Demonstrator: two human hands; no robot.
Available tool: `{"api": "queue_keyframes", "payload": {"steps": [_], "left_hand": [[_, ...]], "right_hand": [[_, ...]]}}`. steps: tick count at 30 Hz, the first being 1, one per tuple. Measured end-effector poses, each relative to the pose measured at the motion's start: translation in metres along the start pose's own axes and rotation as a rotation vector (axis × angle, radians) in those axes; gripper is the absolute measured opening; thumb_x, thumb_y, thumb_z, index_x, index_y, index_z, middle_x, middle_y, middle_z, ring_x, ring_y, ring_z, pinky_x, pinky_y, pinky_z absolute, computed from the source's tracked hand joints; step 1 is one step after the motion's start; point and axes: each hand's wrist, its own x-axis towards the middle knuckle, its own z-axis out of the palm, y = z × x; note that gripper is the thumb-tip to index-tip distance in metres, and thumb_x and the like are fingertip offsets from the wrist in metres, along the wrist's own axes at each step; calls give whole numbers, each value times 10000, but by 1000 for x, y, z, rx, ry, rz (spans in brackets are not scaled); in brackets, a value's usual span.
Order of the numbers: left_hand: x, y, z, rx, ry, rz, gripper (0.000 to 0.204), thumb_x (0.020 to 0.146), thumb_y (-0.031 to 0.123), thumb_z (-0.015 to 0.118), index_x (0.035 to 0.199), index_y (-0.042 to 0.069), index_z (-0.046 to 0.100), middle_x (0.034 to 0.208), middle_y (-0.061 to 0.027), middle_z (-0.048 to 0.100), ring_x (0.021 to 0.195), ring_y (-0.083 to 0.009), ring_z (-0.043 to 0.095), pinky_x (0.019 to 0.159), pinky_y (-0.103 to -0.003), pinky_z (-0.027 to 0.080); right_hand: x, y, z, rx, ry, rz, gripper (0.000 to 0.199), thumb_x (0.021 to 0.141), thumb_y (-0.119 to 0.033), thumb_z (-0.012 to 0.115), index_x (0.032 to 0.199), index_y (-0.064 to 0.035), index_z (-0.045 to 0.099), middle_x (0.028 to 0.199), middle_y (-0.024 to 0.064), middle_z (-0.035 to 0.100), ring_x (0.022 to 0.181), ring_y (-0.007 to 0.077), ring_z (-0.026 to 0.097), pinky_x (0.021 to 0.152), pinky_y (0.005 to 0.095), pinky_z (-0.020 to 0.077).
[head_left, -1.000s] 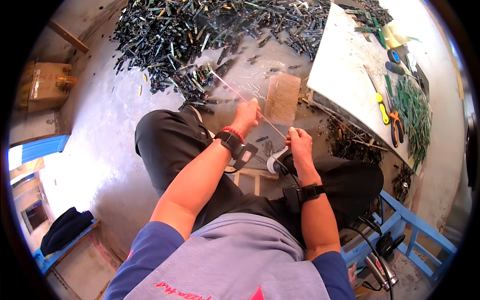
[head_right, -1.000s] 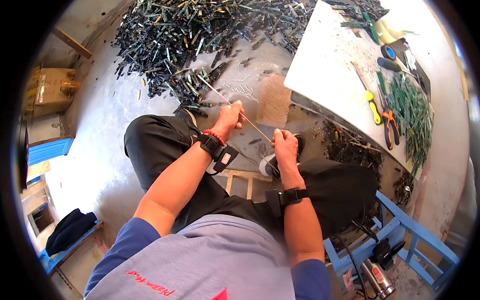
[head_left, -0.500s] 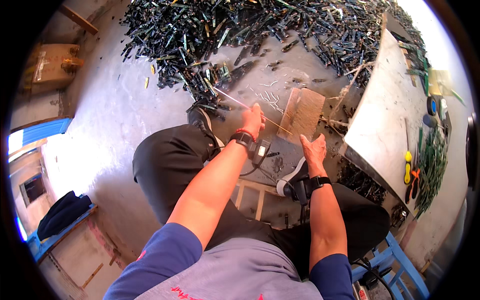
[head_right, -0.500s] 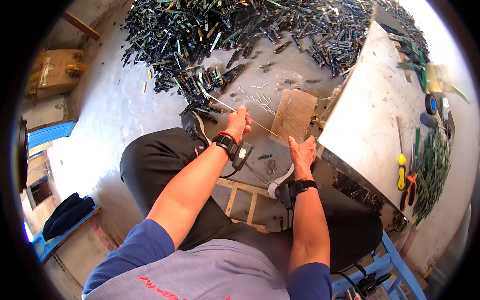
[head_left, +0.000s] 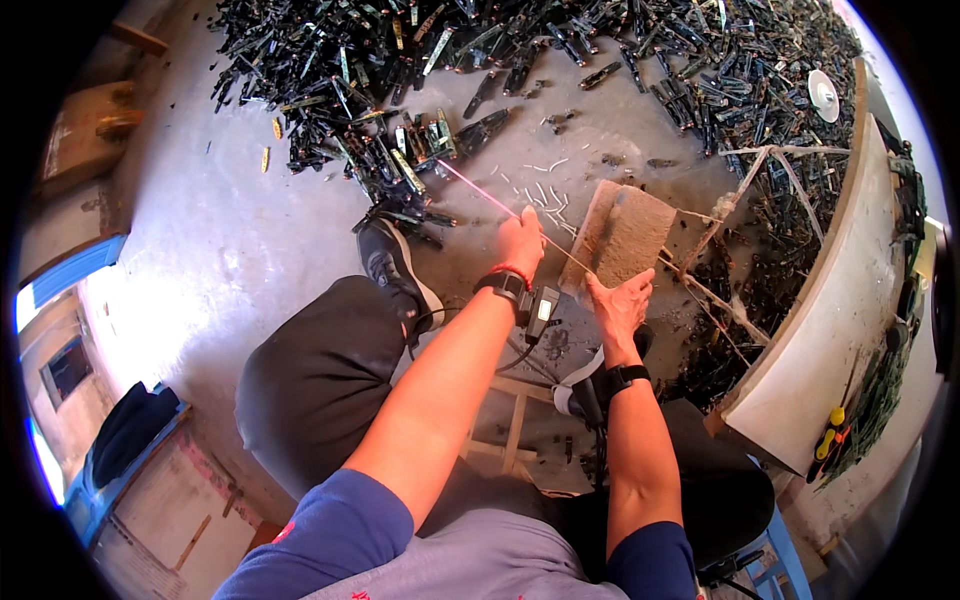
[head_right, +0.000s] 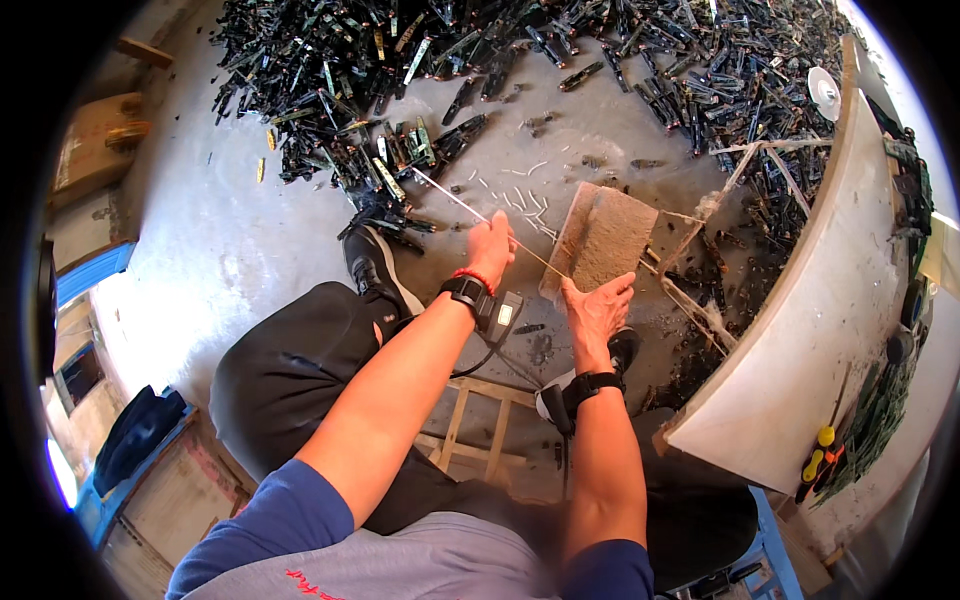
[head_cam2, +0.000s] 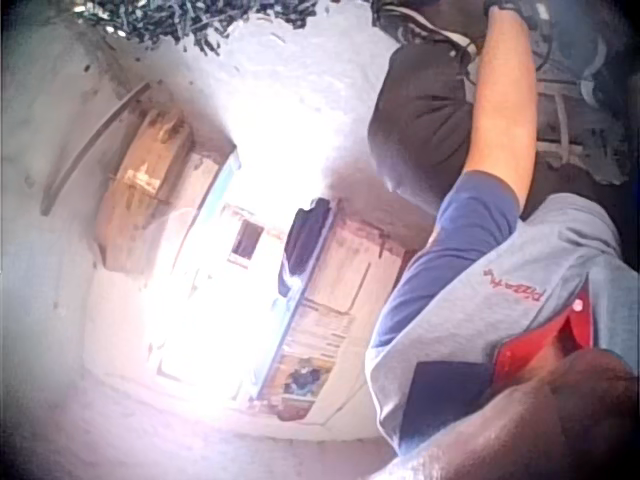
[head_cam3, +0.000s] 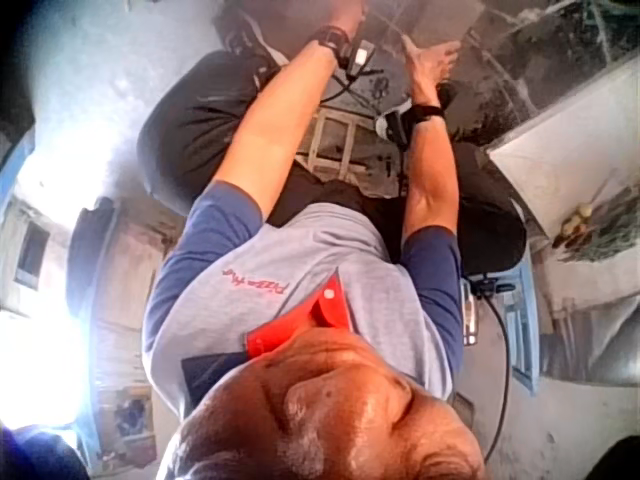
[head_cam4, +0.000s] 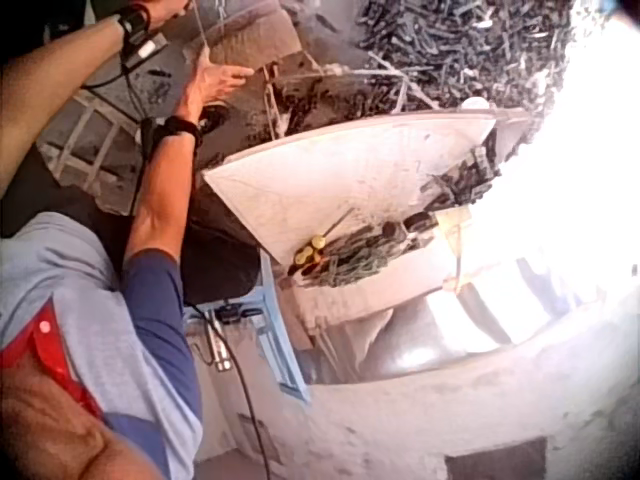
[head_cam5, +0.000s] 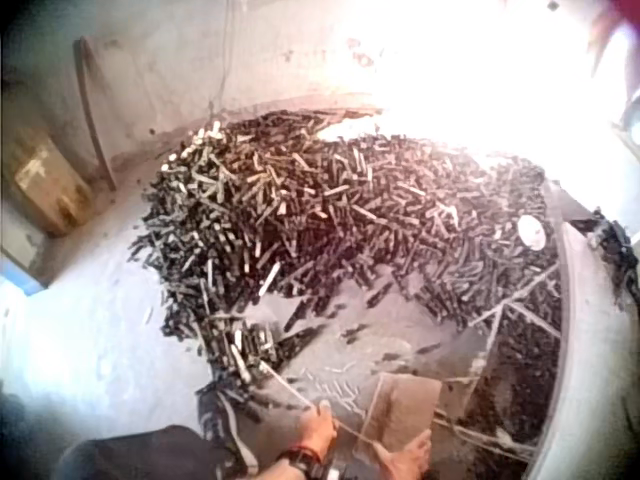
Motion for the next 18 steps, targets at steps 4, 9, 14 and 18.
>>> {"api": "queue_keyframes", "payload": {"steps": [4, 9, 14, 18], "left_hand": [[17, -4, -2, 18, 34, 8, 426, 936, 334, 437, 706, -6, 551, 554, -78, 549, 424, -177, 508, 430, -319, 406], [31, -10, -2, 15, 59, 47, 415, 936, 323, 451, 711, -11, 549, 565, -72, 541, 430, -162, 489, 423, -309, 393], [37, -25, 6, 92, 78, 70, 396, 940, 308, 461, 713, -8, 534, 548, -55, 512, 418, -128, 456, 394, -277, 367], [30, -18, 22, 84, 86, 3, 457, 943, 346, 436, 732, -39, 559, 581, -121, 576, 440, -234, 537, 472, -366, 436]], "right_hand": [[10, -4, -15, 42, -159, 41, 1044, 608, -386, 785, 1351, 65, 206, 1234, 305, 450, 1104, 435, 496, 916, 472, 432], [26, 14, -23, 191, -238, -65, 813, 596, -344, 774, 1171, 41, 347, 1066, 286, 564, 990, 426, 567, 848, 456, 468], [24, 2, -34, 396, -280, -64, 746, 625, -311, 781, 1165, 39, 404, 1038, 225, 606, 961, 341, 603, 843, 391, 470], [27, 2, -35, 403, -304, -29, 703, 655, -297, 773, 1167, 32, 423, 1040, 197, 611, 959, 298, 605, 839, 363, 469]]}}
